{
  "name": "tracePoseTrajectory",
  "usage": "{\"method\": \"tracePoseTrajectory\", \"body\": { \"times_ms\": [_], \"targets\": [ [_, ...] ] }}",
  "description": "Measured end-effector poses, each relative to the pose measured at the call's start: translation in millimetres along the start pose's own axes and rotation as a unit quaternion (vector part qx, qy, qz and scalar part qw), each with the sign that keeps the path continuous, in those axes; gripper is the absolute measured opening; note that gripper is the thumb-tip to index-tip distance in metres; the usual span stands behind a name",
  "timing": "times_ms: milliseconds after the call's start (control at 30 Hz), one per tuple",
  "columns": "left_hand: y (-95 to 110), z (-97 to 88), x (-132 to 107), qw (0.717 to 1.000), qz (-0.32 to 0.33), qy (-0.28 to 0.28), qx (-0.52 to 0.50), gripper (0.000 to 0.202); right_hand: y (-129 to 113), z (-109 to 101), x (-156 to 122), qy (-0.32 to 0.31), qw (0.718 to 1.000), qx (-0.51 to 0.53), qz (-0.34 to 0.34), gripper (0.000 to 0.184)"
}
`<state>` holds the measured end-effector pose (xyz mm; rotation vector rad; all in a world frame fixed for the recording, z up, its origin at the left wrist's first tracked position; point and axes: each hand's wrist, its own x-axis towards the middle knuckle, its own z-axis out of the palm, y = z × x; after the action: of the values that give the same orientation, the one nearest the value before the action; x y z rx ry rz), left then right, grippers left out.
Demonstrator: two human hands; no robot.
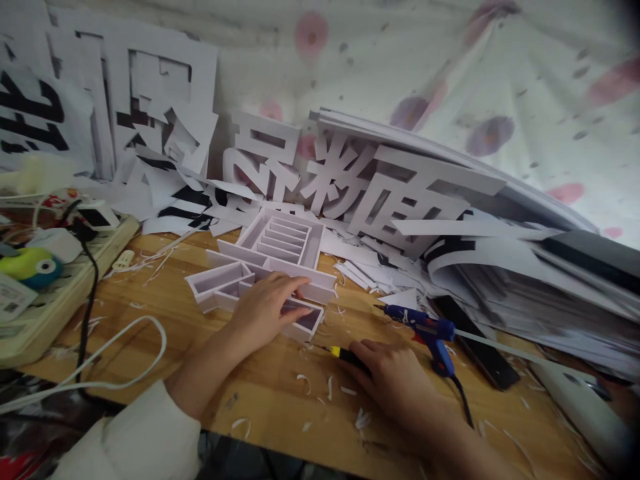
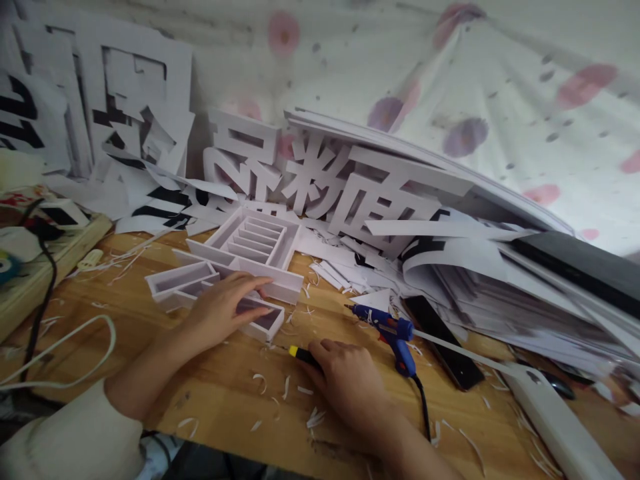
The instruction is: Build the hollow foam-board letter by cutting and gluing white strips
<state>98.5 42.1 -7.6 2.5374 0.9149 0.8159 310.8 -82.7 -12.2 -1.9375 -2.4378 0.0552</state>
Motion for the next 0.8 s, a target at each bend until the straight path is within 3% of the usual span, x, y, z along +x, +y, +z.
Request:
{"method": "tracePoseTrajectory", "body": {
  "times_ms": [167, 467, 800],
  "targets": [
    [-0.7, 0.6, 0.3, 1.000, 0.008, 0.005, 0.003, 0.040, 1.1, 0.9, -0.3, 0.001, 1.000, 0.011, 0.011, 0.008],
    [-1.5, 1.6, 0.9, 1.000, 0.006, 0.002, 0.003, 0.041, -3.7, 0.8, 6.3, -0.038, 0.998, -0.044, 0.010, 0.019],
    [-0.2, 1.0, -0.5, 1.000, -0.009, -0.004, 0.009, 0.037, 6.8, -4.5, -0.8, -0.066, 0.997, 0.025, -0.026, 0.017]
  ]
}}
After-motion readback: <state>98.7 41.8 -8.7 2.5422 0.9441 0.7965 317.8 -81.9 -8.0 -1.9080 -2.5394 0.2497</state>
